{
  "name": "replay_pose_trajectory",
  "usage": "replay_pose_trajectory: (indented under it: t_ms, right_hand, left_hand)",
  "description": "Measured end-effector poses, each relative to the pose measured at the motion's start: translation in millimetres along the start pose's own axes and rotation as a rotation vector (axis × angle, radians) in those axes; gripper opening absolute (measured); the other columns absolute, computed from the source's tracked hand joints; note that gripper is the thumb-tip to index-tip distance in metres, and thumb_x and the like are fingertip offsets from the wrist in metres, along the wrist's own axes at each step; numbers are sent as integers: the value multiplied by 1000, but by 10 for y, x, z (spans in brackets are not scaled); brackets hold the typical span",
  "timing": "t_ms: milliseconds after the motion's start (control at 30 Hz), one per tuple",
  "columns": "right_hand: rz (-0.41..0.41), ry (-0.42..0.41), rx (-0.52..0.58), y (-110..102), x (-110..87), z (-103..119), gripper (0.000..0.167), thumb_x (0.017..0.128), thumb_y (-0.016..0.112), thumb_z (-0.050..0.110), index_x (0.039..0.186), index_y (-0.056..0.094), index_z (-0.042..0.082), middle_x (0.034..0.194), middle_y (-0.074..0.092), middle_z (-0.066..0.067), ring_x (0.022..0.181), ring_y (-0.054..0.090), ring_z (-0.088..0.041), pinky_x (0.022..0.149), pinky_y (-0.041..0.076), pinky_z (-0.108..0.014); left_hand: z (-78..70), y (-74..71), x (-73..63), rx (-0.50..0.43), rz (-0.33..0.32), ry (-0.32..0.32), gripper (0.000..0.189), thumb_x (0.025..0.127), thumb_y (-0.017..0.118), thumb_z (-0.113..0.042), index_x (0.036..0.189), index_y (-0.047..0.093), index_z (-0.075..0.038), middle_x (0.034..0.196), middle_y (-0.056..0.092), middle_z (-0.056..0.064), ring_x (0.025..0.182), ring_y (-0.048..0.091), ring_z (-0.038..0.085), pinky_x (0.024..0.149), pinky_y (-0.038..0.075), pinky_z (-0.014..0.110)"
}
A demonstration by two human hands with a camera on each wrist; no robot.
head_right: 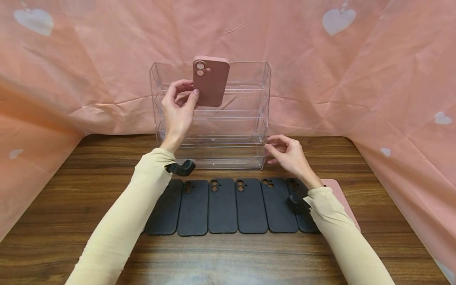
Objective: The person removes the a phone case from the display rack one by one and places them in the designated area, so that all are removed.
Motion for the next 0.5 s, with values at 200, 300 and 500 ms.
replay_pose_trajectory:
  t_ms: [200, 300, 500]
  right_hand:
    - [0, 11, 0, 2, 7, -4, 34, 99, 64, 3, 128, 54, -12, 100, 77, 7, 85, 77, -13, 66, 65, -35]
    - [0, 14, -11, 0, 9, -5, 34, 99, 65, 4, 128, 54, -11, 100, 77, 8, 86, 77, -13, 67, 66, -36]
    - [3, 13, -29, -4, 10, -10, 36, 100, 65, 7, 129, 55, -11, 100, 76, 10, 87, 77, -12, 67, 66, -37]
  left_hand:
    - [-117, -84, -50, -13, 12, 44, 23, 95, 69, -4, 118, 66, -1, 109, 69, 16, 97, 72, 25, 92, 62, 32]
    - [-141, -146, -71, -14, 14, 51, 23, 95, 69, -3, 118, 66, 0, 108, 69, 14, 95, 72, 22, 90, 62, 31]
    - [-127, -300, -141, -3, 11, 20, 23, 95, 71, -6, 117, 68, -3, 105, 68, 4, 88, 71, 12, 82, 59, 23]
Point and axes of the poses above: each hand's wrist, its own x-axis towards the middle knuckle, its own y-axis out of the palm, z = x × y, the point moved 5 cm from there along x, towards the middle knuckle
